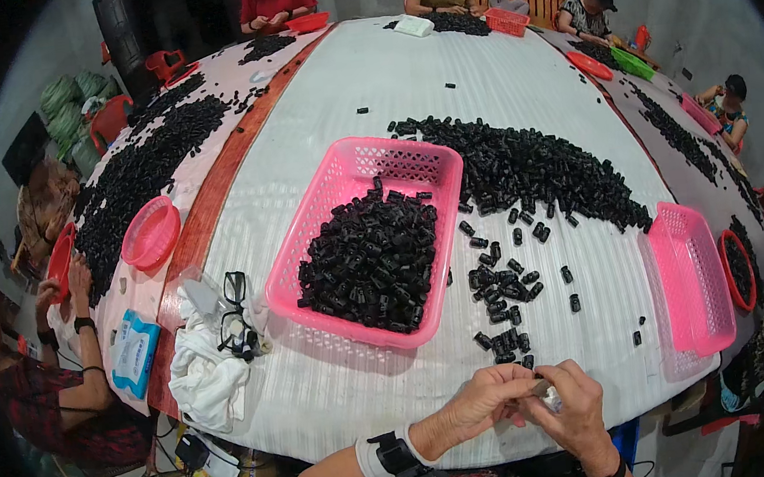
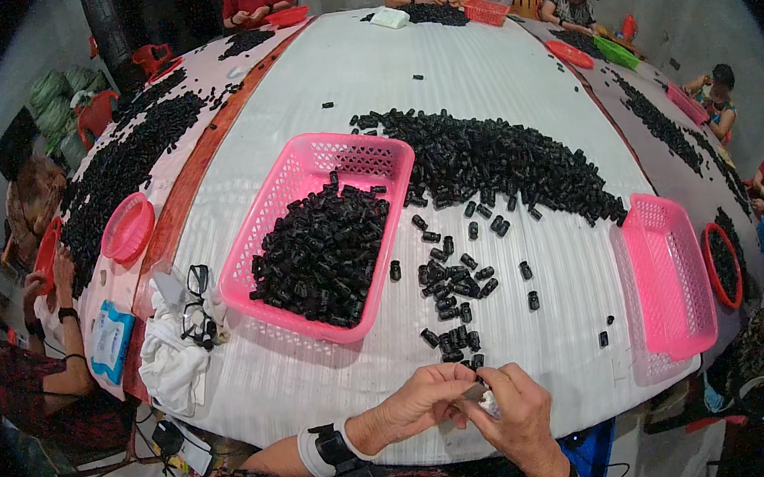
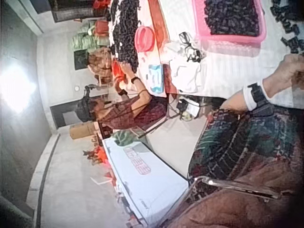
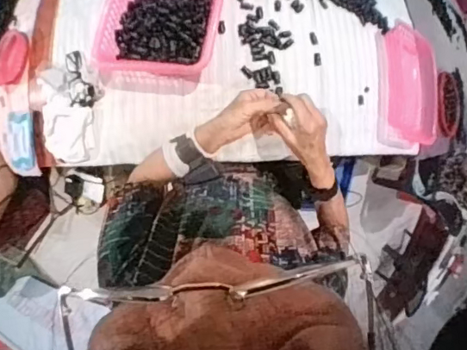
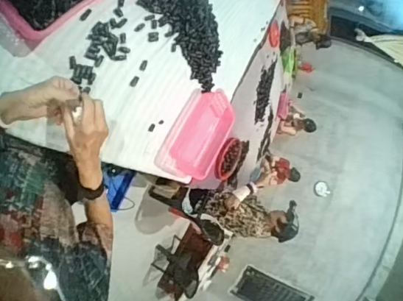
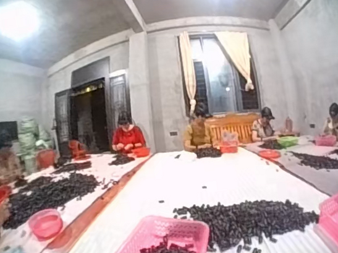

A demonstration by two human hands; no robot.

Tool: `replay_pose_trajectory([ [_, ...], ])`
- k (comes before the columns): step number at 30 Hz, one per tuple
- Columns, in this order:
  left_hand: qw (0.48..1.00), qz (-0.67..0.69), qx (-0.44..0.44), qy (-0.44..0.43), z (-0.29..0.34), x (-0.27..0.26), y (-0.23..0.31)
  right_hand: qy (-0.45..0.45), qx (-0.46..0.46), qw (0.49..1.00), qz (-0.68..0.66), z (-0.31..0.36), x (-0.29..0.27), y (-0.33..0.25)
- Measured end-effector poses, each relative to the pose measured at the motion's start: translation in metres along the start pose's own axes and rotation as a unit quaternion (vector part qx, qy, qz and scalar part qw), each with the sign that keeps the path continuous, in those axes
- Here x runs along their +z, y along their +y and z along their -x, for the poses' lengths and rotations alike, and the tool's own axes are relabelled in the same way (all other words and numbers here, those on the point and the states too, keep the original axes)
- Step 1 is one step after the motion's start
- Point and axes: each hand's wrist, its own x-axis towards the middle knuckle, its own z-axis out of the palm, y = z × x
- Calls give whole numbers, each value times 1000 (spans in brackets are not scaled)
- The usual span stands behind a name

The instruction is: Manually assemble small black plastic components by joining two parts together.

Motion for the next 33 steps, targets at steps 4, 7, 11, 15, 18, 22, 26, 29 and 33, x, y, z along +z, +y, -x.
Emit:
replay_pose_trajectory([
  [4,998,-64,19,12,-1,-1,3,-3,-19,999,32,-4,-1,-3],
  [7,998,-60,28,5,-2,-4,1,3,-30,998,47,-6,1,-5],
  [11,995,-86,41,31,0,-4,-2,-6,-36,997,69,-6,2,-4],
  [15,990,-119,56,48,0,3,-4,-15,-20,998,65,-4,-1,-1],
  [18,989,-121,60,60,-5,-4,-5,-16,-15,998,56,-8,-1,2],
  [22,990,-89,81,71,-1,0,6,-2,-30,999,15,-14,5,4],
  [26,1000,6,23,14,2,12,14,-1,0,1000,-26,-14,0,5],
  [29,1000,16,10,4,2,11,14,-8,-5,997,-77,-14,-2,5],
  [33,999,45,8,0,4,6,9,16,12,993,-120,-8,-4,1],
])
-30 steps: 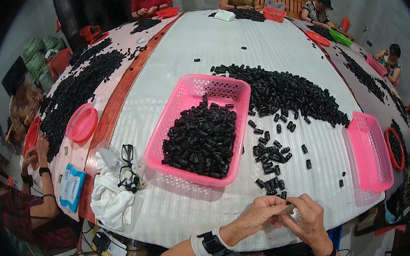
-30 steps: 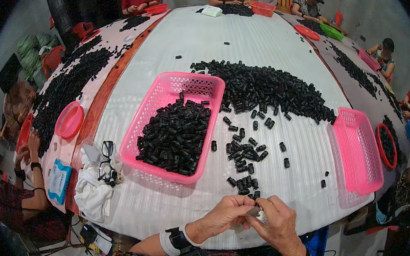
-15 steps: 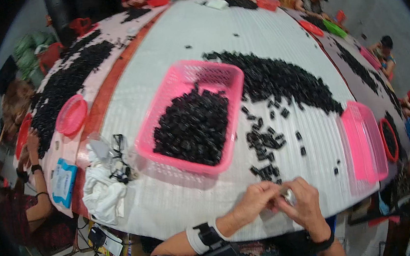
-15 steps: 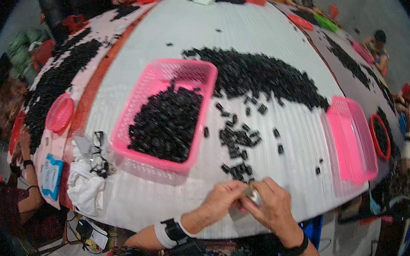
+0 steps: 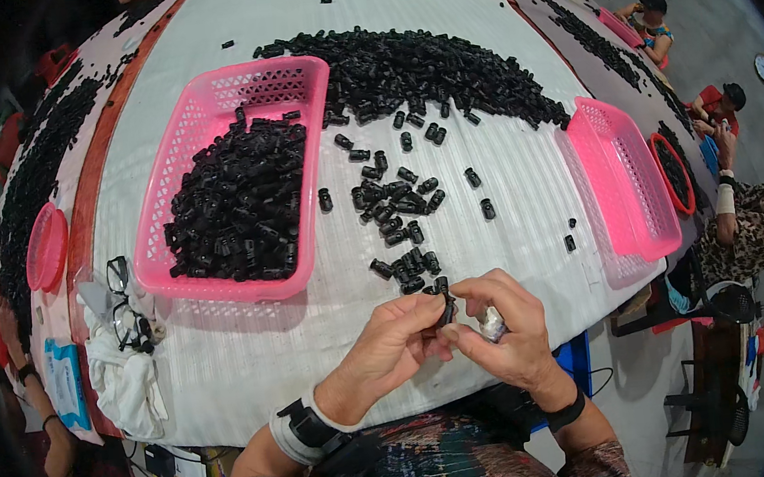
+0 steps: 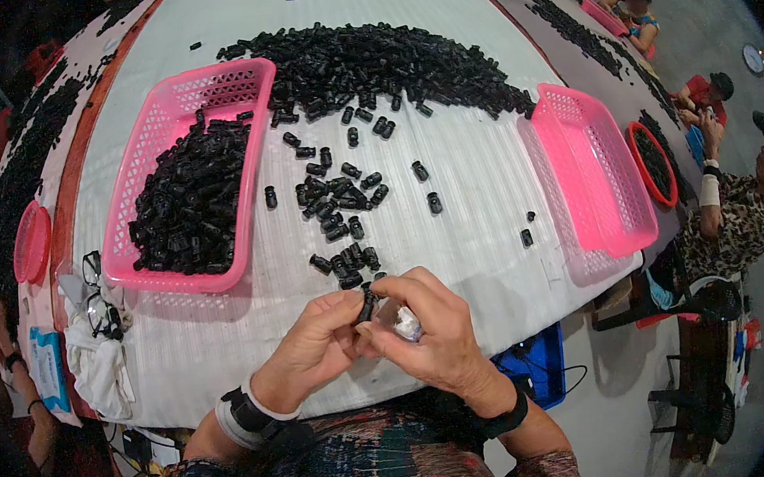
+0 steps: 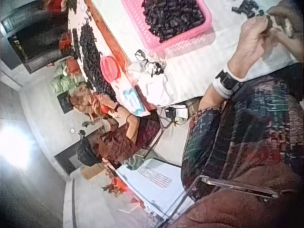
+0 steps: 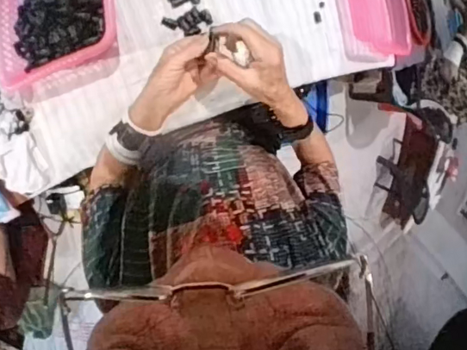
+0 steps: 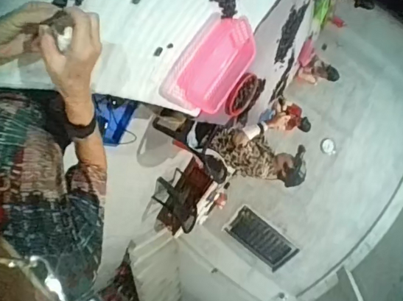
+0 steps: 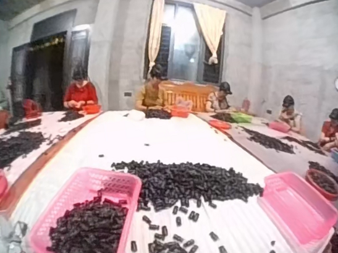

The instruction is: Manually assemble small black plastic components by joining two parts together.

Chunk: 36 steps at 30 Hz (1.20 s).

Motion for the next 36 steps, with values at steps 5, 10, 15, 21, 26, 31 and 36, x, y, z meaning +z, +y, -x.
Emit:
replay_pose_trajectory([
  [5,999,37,-11,32,-2,4,-4,72,-103,988,91,11,8,8],
  [10,998,24,3,65,-5,4,-4,116,-155,968,162,15,22,16],
  [15,999,14,22,41,-5,1,-5,111,-158,962,193,18,23,19],
  [21,998,4,30,52,-4,2,-3,135,-191,951,204,16,24,21],
  [26,997,-20,34,65,-5,3,-5,113,-193,953,204,19,21,21],
  [31,998,5,17,61,-4,-2,-5,55,-47,997,28,9,5,11],
  [36,999,10,-17,29,-4,0,-3,3,75,996,-52,8,4,23],
])
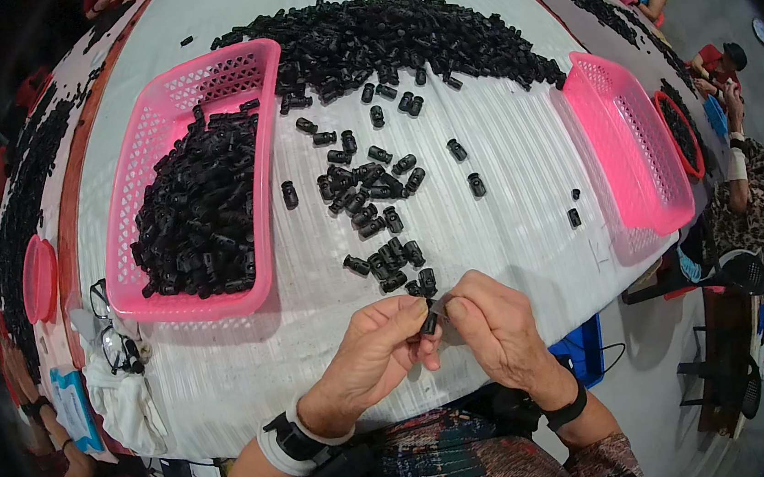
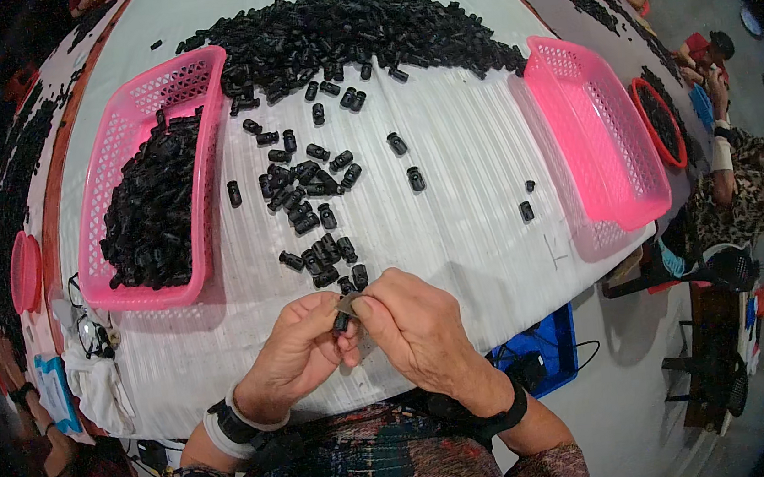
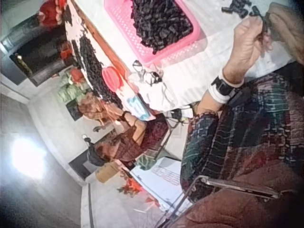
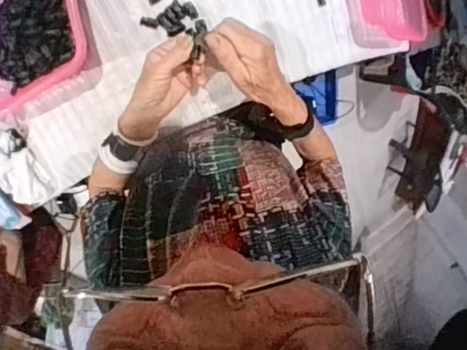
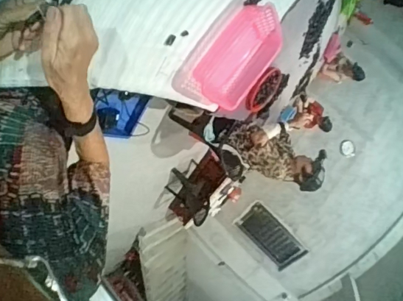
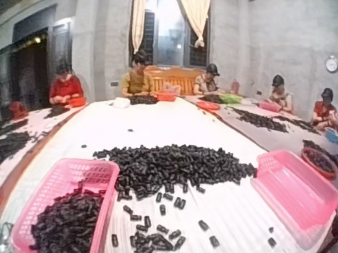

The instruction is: Manually assemble small black plastic components by joining two parts together.

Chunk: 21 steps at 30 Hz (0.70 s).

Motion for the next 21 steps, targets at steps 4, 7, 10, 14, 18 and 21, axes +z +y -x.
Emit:
replay_pose_trajectory([
  [4,1000,-3,-3,3,0,2,0,-11,12,1000,12,0,1,7],
  [7,1000,-2,-5,3,0,-1,-1,-16,8,1000,18,0,1,7],
  [10,1000,-3,-7,-3,-1,-5,-2,-18,9,1000,21,0,1,8],
  [14,1000,-6,-9,2,-2,-5,-2,-18,-1,999,47,0,2,10],
  [18,1000,-12,-6,10,-2,-5,-2,-15,-10,998,61,0,3,12],
  [21,1000,-16,-2,18,-2,-5,-3,-20,-19,995,92,0,4,15],
])
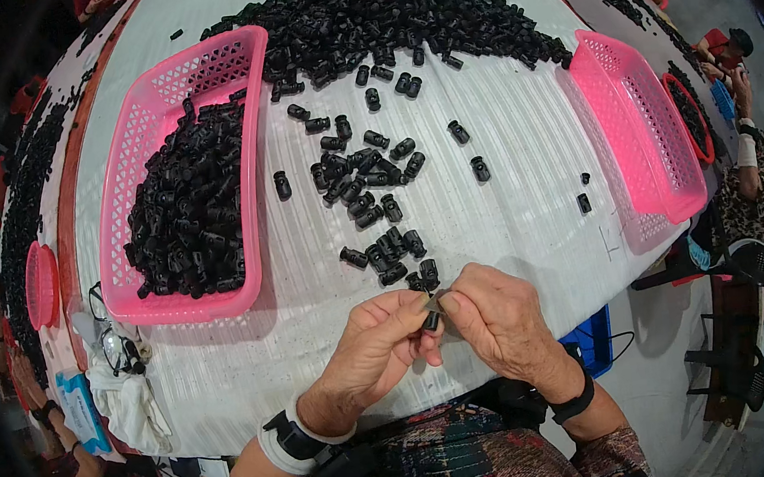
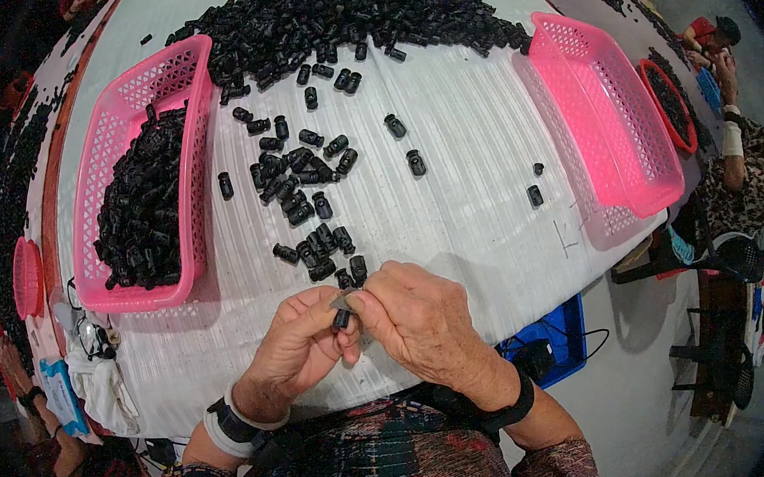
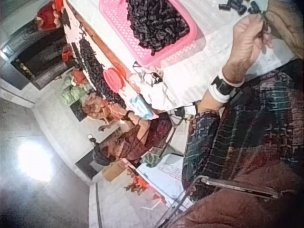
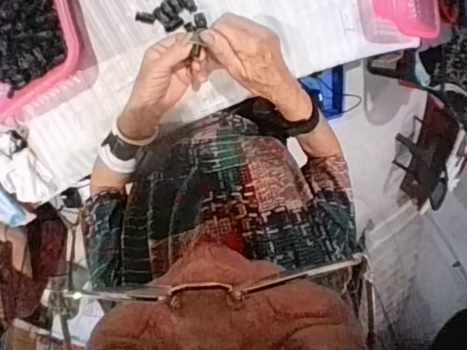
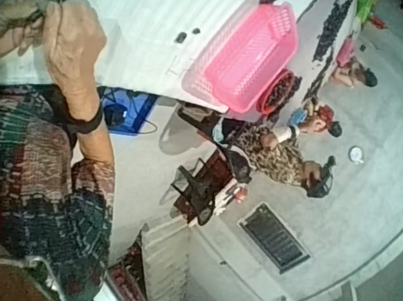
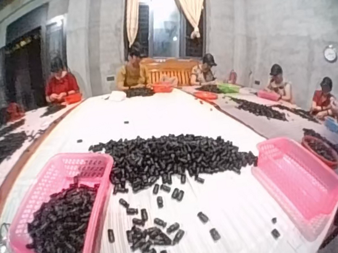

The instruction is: Manually assemble small black plastic components by joining two parts together.

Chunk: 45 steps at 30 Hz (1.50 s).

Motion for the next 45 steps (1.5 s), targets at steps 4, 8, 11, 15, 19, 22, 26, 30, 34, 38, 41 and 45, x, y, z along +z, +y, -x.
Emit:
replay_pose_trajectory([
  [4,1000,1,-4,12,0,1,0,5,-14,1000,17,0,1,0],
  [8,1000,-6,6,22,-1,2,-2,3,-13,1000,22,4,1,-2],
  [11,1000,-15,13,16,-2,0,-1,18,14,999,-44,5,-4,-3],
  [15,1000,5,13,14,-2,5,-1,64,-14,996,-65,1,-13,-18],
  [19,999,-11,14,47,-1,6,0,66,-39,997,-29,1,-3,-24],
  [22,1000,-22,11,-1,4,4,3,49,-46,997,-31,0,3,-23],
  [26,998,-65,26,-5,1,7,1,53,-76,995,33,2,-6,-27],
  [30,992,-116,45,-3,0,4,-5,33,-68,995,63,3,-8,-30],
  [34,989,-133,66,-4,1,-1,-7,11,-70,995,75,-3,-6,-29],
  [38,983,-162,82,30,0,1,-5,1,-41,996,78,-8,-6,-30],
  [41,983,-156,85,42,-3,0,-5,-7,-26,997,74,-11,-6,-33],
  [45,989,-121,78,28,-3,-1,-3,-24,-15,997,74,-16,-7,-40],
])
